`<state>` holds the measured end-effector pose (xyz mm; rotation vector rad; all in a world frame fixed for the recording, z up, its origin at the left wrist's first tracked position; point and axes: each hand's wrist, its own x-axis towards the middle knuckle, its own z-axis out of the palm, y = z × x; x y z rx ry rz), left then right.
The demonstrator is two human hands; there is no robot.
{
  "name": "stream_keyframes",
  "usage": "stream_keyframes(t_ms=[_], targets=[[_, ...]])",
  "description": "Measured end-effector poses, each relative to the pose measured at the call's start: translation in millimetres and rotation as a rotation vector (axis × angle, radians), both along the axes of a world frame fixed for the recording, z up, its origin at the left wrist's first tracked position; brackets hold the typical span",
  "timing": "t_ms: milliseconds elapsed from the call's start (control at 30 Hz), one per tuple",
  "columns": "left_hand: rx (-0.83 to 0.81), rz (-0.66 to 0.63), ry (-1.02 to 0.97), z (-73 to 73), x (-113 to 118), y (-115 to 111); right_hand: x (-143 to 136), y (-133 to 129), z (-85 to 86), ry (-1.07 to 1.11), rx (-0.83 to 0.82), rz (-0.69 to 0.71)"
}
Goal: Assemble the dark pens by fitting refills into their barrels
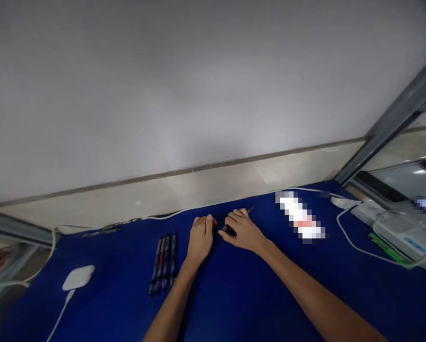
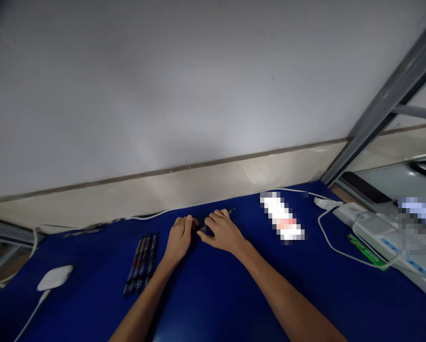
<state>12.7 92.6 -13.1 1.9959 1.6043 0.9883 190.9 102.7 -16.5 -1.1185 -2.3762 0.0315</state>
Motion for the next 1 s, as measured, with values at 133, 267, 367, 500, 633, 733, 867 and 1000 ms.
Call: stream_keyframes(t_ms=[133, 267, 367, 500, 633, 733, 867, 1000], targets=[[0.010, -0.019, 0.021, -0.2, 0.1, -0.4, 0.5, 0.0, -0.5, 0.006, 0.002, 0.004], [0.004, -0.015, 0.017, -0.5, 0.0, -0.6, 1.1, -0.1, -1.5, 0.004, -0.007, 0.021], [0.003, -0.009, 0.014, -0.4, 0.0, -0.6, 1.1, -0.2, -2.4, 0.000, -0.006, 0.036], [0.010, -0.009, 0.015, -0.8, 0.2, -0.9, 0.8, -0.7, -3.0, -0.002, -0.003, 0.038], [0.040, -0.029, 0.049, -1.6, 0.2, -2.3, 0.7, -2.8, -1.6, -0.009, -0.003, 0.043], [0.061, -0.037, 0.081, -1.8, -0.1, -3.6, 0.6, -4.7, -1.3, -0.011, 0.008, 0.026], [0.097, -0.053, 0.136, -2.4, -0.6, -4.1, 0.9, -6.7, -4.1, -0.004, 0.020, 0.011], [0.179, -0.056, 0.239, -2.5, -0.9, -5.8, 2.2, -12.0, -6.3, -0.011, 0.026, -0.005]])
